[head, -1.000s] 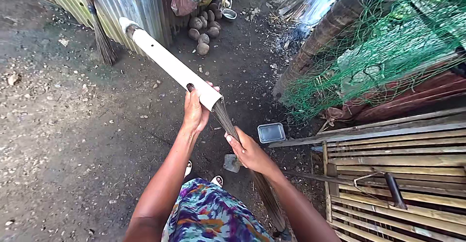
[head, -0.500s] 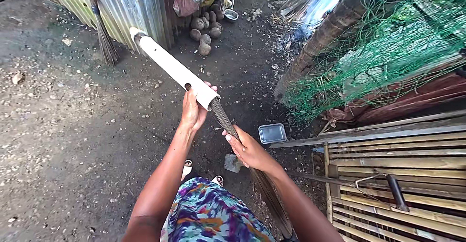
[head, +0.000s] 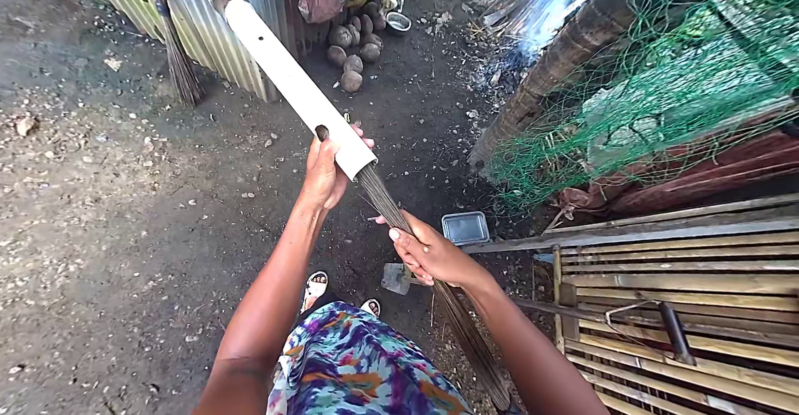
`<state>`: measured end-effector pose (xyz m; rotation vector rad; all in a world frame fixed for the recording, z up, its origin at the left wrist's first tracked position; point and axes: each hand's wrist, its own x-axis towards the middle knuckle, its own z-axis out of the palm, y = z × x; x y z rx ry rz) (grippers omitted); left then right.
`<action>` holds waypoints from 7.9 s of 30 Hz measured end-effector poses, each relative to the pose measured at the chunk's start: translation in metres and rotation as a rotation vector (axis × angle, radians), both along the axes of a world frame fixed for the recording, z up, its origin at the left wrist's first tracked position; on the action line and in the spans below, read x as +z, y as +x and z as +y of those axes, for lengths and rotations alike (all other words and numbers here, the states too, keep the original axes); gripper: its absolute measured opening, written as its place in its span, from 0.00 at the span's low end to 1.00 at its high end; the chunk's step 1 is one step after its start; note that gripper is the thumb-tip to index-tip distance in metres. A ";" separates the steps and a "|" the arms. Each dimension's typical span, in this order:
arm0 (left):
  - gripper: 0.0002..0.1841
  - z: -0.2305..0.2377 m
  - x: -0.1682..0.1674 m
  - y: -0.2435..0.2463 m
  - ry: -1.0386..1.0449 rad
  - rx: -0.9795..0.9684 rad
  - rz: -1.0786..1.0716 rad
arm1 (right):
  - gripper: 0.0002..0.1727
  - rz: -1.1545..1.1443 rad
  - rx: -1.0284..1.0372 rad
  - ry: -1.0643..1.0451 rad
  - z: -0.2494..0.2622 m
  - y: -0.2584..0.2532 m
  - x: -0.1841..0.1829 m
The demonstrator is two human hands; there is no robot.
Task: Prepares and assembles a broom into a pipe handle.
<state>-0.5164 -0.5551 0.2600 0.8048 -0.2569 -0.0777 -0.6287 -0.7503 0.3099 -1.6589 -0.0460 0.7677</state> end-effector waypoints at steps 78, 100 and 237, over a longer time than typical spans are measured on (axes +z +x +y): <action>0.09 -0.089 0.005 -0.002 -0.174 0.132 0.611 | 0.66 -0.469 -0.069 -0.313 -0.029 -0.027 -0.058; 0.20 -0.063 0.015 -0.005 -0.049 0.124 0.463 | 0.38 -0.345 0.069 -0.541 -0.029 -0.005 -0.034; 0.21 -0.093 0.067 0.058 0.323 0.060 0.164 | 0.31 -0.457 -0.169 -0.936 -0.056 -0.010 -0.013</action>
